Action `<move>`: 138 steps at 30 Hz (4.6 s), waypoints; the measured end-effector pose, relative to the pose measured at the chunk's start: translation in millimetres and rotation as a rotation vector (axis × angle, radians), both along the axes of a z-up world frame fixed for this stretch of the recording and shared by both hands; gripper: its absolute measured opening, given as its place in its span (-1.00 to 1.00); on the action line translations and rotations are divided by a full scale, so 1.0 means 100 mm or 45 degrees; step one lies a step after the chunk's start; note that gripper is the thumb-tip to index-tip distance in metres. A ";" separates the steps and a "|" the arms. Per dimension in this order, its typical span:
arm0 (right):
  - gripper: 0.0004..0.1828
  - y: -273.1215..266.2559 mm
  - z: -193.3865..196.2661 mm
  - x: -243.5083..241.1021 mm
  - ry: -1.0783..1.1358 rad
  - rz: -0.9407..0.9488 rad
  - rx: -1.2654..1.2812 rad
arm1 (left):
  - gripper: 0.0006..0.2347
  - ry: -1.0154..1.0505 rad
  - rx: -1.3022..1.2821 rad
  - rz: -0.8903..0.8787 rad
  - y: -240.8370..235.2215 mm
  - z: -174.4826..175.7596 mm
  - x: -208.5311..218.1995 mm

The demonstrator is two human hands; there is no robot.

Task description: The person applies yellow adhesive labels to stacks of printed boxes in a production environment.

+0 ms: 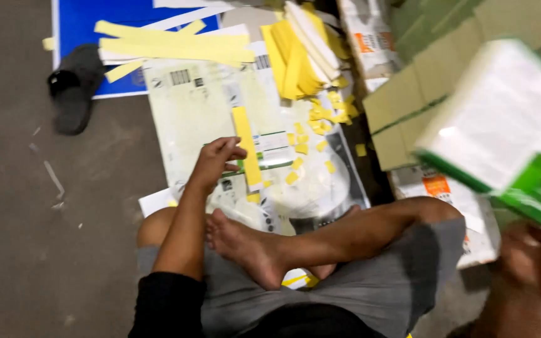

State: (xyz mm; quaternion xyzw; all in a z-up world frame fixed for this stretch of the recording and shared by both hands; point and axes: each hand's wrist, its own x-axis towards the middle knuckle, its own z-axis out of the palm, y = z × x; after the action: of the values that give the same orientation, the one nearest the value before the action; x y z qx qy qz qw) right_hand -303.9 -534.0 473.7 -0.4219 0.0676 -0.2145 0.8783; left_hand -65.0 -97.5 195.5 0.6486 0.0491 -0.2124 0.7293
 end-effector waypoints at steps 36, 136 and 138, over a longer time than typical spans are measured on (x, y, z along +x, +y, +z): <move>-0.19 1.45 -3.35 2.24 0.258 0.559 -1.127 | -0.35 -0.444 0.772 0.202 0.07 -0.07 -0.24; -0.71 1.29 -3.37 2.36 0.889 0.495 -1.505 | -0.79 -0.073 1.122 0.338 0.29 -0.52 -0.04; -0.71 1.33 -3.36 2.35 0.871 0.489 -1.535 | -0.79 -0.089 1.149 0.344 0.30 -0.51 -0.06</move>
State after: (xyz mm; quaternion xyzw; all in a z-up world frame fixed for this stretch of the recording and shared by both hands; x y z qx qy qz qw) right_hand -68.9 -401.3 137.3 -0.8814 0.1335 0.0879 0.4445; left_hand -71.2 -67.9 144.3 0.8954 0.1959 -0.0512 0.3967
